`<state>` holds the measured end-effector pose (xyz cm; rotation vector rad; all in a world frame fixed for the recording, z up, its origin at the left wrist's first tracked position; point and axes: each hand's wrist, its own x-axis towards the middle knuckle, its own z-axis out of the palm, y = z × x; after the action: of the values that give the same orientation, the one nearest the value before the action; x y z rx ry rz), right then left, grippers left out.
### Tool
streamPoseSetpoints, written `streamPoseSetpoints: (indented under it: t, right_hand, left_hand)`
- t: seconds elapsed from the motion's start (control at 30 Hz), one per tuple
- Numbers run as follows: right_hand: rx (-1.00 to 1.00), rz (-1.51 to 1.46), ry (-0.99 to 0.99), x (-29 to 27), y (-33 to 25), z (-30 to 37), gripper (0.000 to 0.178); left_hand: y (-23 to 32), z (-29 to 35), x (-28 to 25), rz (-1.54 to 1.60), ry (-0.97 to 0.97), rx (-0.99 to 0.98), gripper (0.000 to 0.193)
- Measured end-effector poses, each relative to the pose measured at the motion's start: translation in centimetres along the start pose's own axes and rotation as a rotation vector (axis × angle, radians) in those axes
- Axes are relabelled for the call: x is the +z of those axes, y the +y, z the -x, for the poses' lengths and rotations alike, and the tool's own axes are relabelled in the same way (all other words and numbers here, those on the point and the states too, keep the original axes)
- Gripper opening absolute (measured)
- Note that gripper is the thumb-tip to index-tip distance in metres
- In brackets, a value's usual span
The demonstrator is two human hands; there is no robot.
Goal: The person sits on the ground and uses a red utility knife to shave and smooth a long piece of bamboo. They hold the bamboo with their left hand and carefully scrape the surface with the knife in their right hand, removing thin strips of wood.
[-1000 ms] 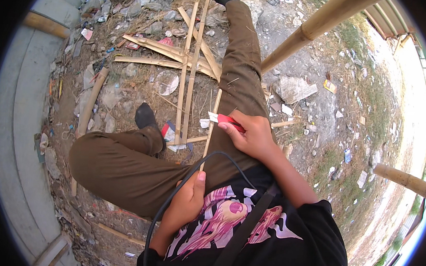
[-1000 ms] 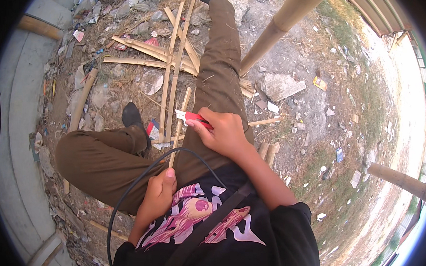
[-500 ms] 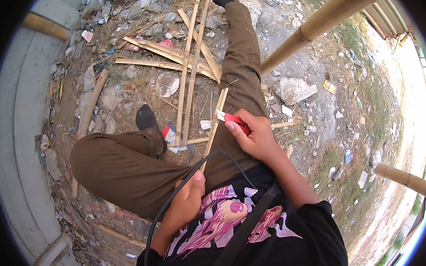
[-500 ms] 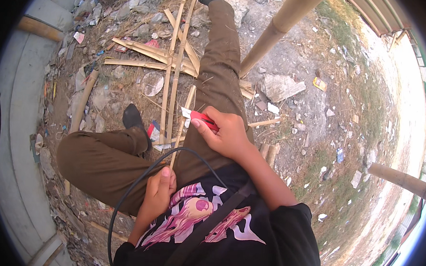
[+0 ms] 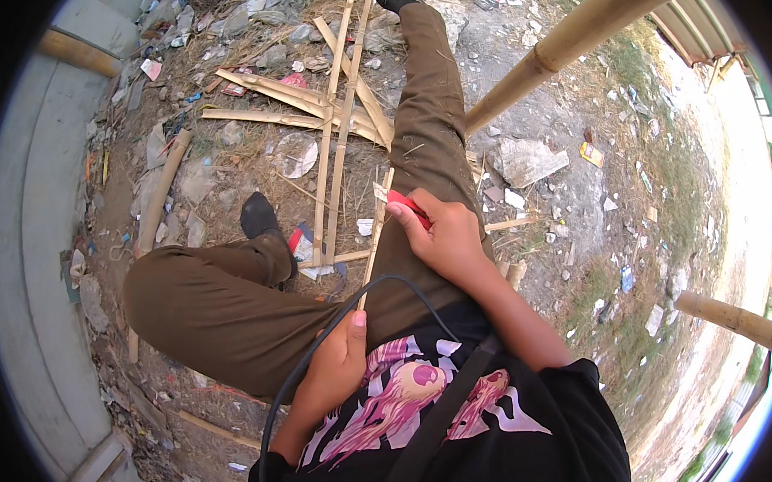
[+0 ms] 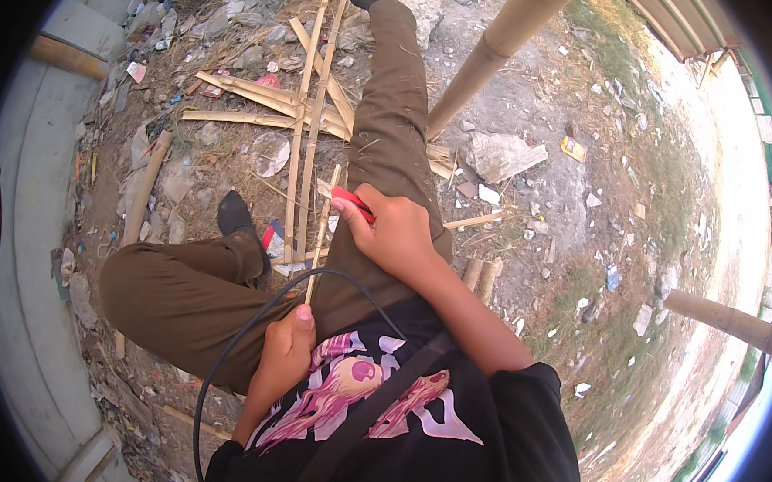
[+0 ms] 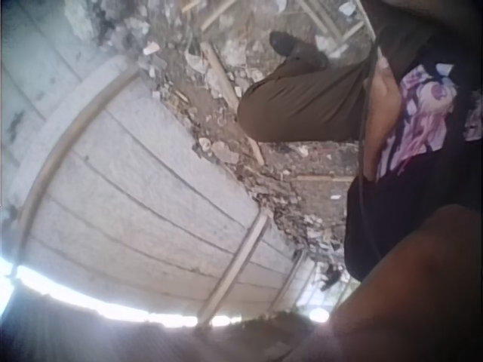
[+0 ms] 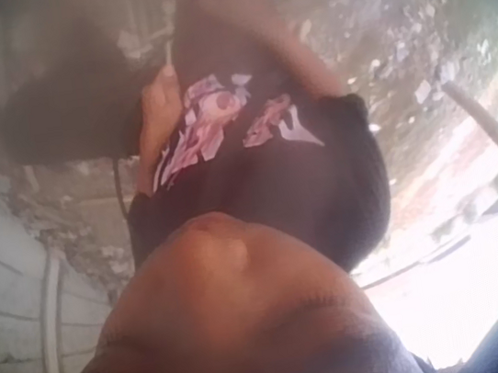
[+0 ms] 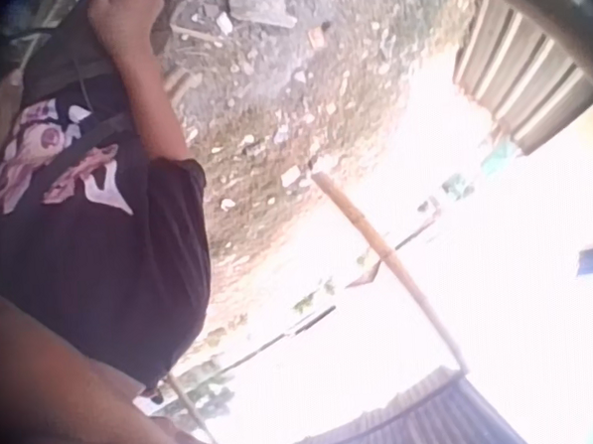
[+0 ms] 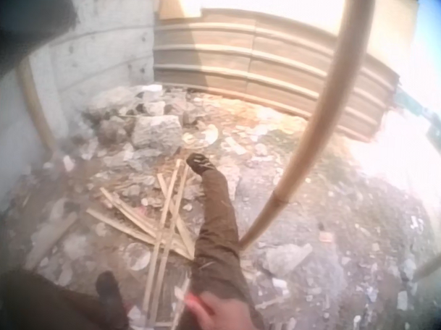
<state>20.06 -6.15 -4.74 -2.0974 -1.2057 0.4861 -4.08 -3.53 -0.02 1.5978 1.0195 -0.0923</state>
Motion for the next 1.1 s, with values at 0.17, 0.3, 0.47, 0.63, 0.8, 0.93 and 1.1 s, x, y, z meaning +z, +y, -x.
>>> streamPoseSetpoints:
  t: [0.17, 0.3, 0.47, 0.63, 0.8, 0.93, 1.1]
  right_hand:
    - [-0.009, -0.022, 0.131, 1.3, 0.6, 0.3, 0.041]
    - [0.010, -0.062, 0.153, 1.4, 0.4, 0.6, 0.039]
    - [-0.028, -0.074, 0.258, 2.0, 1.1, 1.1, 0.042]
    - [0.200, -0.341, 0.389, 0.0, 5.1, -1.7, 0.044]
    - [0.097, -0.379, 0.303, 0.6, 3.3, 0.6, 0.035]
    - [0.177, -0.741, 0.201, -0.7, 3.8, 0.2, 0.033]
    - [0.000, -0.287, 0.004, -1.9, 1.7, 1.0, 0.032]
  left_hand:
    - [-0.2, 0.3, 0.7, 0.010, 0.055, 0.034, 0.046]
    - [0.0, 0.6, 0.7, -0.012, 0.053, 0.026, 0.047]
    - [1.1, 1.2, 0.7, -0.052, 0.075, 0.062, 0.046]
    - [-1.4, 4.2, -0.2, -0.095, 0.131, 0.081, 0.043]
    - [1.4, 3.4, -1.4, -0.034, 0.095, 0.054, 0.036]
    - [1.5, 1.4, -1.5, 0.118, 0.124, 0.030, 0.028]
    - [2.1, -0.5, -0.6, -0.196, 0.149, 0.078, 0.029]
